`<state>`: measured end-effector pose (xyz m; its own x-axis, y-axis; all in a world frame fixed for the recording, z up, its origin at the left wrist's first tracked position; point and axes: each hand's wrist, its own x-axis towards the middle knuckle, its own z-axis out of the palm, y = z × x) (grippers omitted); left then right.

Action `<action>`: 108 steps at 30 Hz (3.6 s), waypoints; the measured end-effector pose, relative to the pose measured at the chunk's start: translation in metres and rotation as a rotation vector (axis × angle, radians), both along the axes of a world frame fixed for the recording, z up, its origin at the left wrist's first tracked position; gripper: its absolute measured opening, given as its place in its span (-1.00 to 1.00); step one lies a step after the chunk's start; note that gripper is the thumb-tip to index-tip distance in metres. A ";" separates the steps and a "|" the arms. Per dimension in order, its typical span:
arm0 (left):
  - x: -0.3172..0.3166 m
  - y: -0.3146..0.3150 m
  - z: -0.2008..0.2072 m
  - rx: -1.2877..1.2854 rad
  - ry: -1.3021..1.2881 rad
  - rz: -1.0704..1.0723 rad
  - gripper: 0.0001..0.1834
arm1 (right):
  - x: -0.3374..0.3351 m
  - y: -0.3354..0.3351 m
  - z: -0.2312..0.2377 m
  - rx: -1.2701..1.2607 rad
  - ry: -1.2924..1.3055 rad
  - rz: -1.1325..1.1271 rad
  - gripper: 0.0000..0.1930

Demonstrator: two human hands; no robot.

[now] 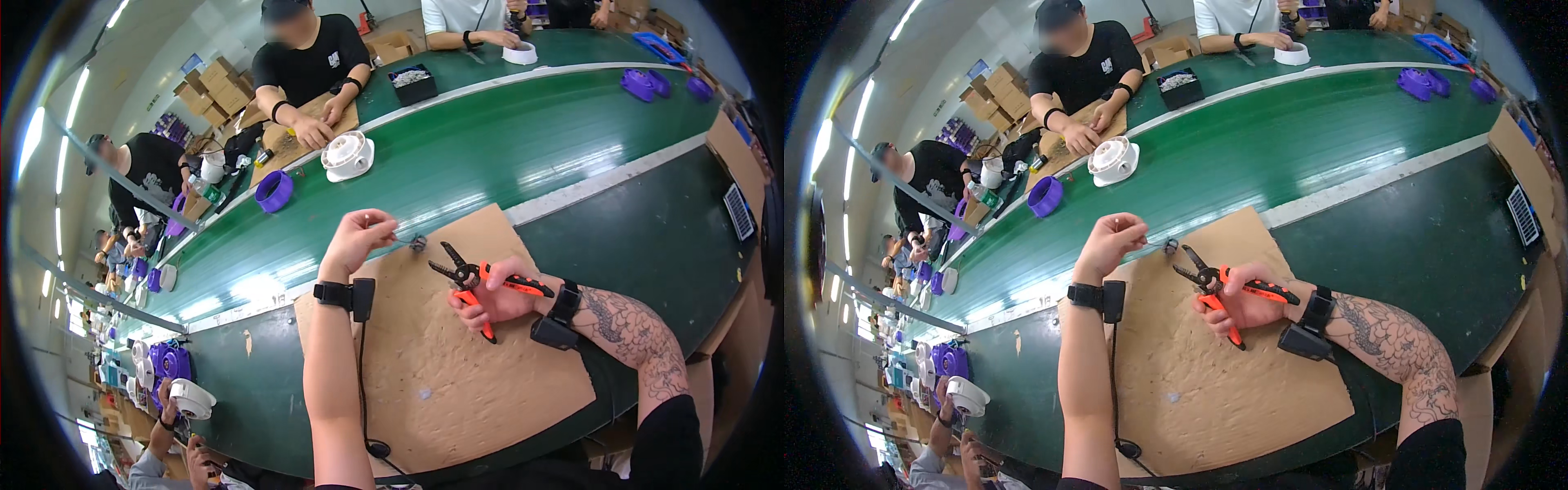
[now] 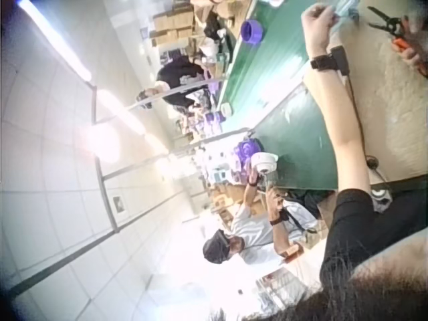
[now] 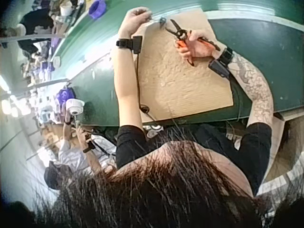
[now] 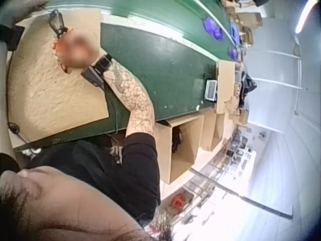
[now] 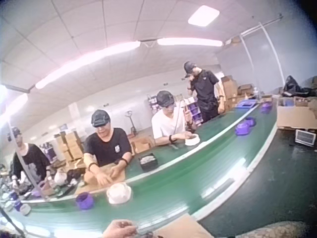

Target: The person uses red-handled pliers to cut wires on white and purple plastic electronic housings. They pick up each unit from a green conveyor belt, trim the protruding wires, and place the unit back on the belt. The task is performed repeatedly in a factory setting with other workers visible in the background.

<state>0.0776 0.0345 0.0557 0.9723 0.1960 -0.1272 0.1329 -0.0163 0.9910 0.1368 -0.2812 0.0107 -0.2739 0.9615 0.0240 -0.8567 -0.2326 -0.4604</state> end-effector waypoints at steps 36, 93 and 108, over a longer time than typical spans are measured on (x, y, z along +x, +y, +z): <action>-0.011 0.098 -0.073 0.632 0.139 0.684 -0.56 | -0.002 -0.004 -0.008 -0.052 0.124 -0.038 -0.58; 0.010 -0.072 -0.017 -0.040 0.000 -0.174 -0.61 | -0.004 0.000 -0.010 -0.015 0.011 -0.013 -0.59; 0.003 -0.062 -0.005 -0.052 0.066 -0.435 -0.45 | -0.002 -0.001 -0.011 -0.004 0.024 -0.009 -0.55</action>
